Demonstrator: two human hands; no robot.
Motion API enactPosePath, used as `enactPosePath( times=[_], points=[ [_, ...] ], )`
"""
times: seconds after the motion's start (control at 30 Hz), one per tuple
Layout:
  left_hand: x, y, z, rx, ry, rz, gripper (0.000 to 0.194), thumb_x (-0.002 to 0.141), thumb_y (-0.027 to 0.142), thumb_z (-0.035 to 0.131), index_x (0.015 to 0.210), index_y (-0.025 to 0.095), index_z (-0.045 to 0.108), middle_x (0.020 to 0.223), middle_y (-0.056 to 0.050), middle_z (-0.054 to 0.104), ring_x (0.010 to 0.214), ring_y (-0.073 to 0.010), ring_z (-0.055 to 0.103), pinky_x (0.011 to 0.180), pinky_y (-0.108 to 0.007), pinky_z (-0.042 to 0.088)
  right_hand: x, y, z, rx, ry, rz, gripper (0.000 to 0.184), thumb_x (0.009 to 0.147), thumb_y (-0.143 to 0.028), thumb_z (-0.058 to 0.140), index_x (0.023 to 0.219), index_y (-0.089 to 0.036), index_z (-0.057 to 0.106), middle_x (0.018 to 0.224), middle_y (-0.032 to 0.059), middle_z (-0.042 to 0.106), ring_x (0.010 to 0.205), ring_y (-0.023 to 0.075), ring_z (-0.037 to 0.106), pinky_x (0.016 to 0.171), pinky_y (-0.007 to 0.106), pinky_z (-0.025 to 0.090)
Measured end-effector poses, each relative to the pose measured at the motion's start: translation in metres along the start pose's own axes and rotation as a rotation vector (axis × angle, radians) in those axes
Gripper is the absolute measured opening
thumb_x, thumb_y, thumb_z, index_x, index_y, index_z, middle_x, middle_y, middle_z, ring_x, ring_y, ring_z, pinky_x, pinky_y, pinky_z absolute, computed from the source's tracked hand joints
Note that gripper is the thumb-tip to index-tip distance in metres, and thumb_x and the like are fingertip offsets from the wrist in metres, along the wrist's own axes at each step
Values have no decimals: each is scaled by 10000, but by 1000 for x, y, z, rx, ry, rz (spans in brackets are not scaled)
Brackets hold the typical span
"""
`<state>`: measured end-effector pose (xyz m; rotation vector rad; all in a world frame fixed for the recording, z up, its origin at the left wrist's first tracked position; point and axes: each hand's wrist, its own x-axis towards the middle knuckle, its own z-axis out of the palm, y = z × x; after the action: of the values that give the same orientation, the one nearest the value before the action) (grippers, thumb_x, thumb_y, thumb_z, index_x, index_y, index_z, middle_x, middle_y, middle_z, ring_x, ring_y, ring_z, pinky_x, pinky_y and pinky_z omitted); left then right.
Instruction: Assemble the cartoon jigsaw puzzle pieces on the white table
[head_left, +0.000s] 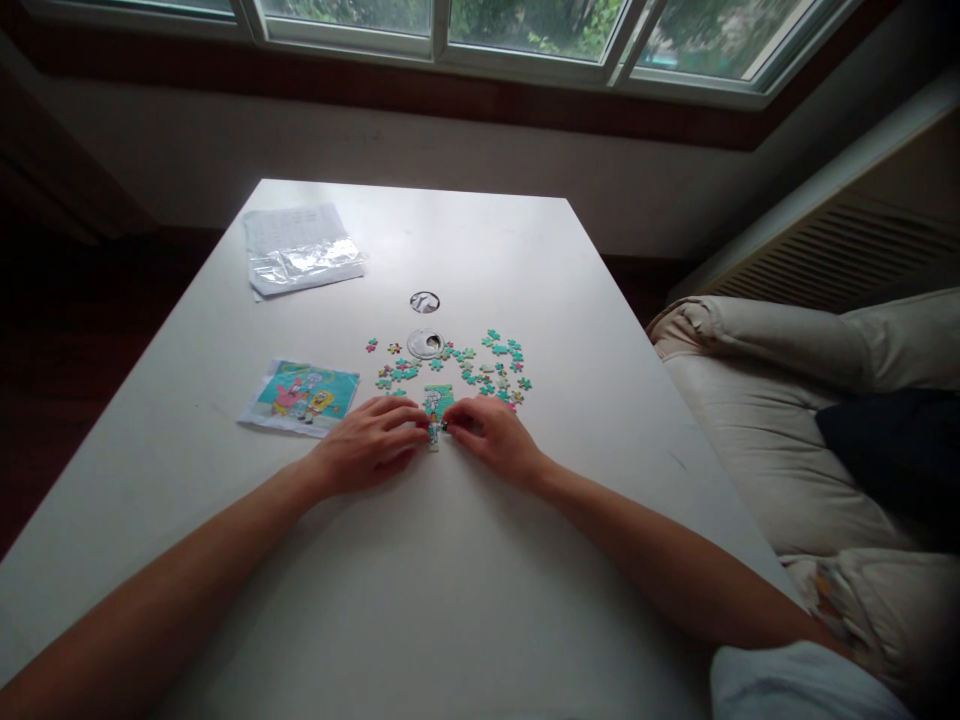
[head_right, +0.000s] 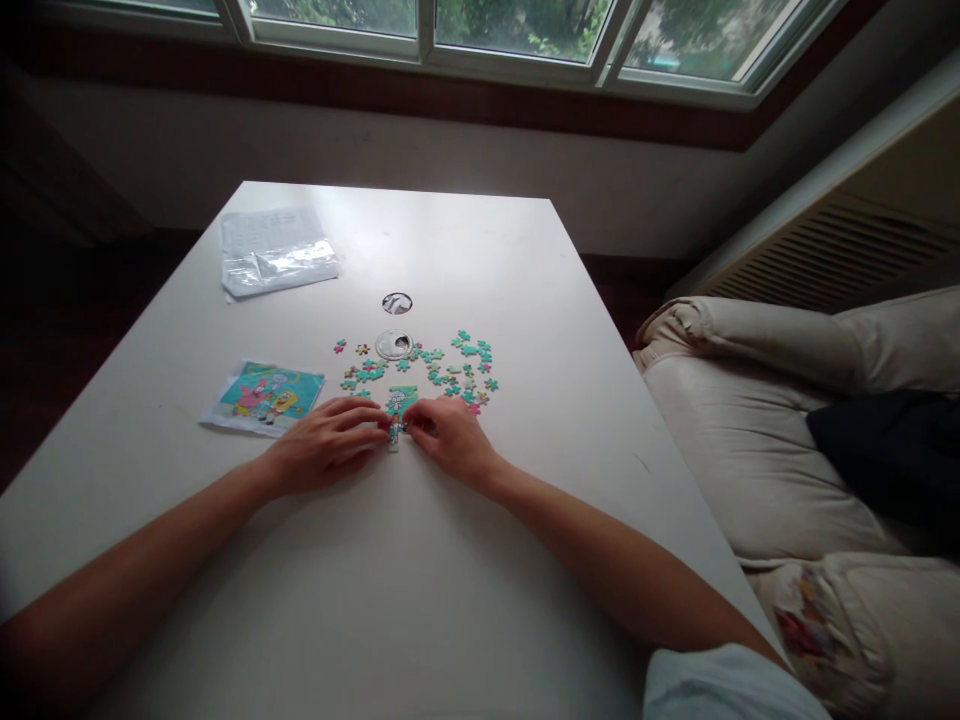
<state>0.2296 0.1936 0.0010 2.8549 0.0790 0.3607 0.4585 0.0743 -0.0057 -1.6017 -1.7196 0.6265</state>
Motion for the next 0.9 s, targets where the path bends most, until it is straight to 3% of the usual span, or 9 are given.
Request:
enactPosePath(
  times=[0.13,0.43,0.9],
  points=[
    [0,0,-1,0,0,1,294,954,237,551,1234,264,634,1340,-64,637,1305,-253,520,1092,-442,444,-4,-2,2,-66,6,-44,91,899,-185,689,951,-250,724,850,-1,732,810,174,606,846,344,403],
    [1,2,-2,18,-19,-6,290,970,244,532,1244,249,630,1351,-61,627,1306,-261,507,1096,-442,436,-10,-4,5,-87,-17,-86,86,903,-175,698,951,-245,712,832,-5,714,838,180,575,831,332,380],
    [0,1,-1,15,-8,-4,308,962,238,536,1251,278,634,1347,-64,628,1287,-258,518,1081,-448,446,-14,1,4,-225,42,-153,85,924,-207,665,994,-249,691,919,43,680,916,221,546,857,374,404]
  ],
)
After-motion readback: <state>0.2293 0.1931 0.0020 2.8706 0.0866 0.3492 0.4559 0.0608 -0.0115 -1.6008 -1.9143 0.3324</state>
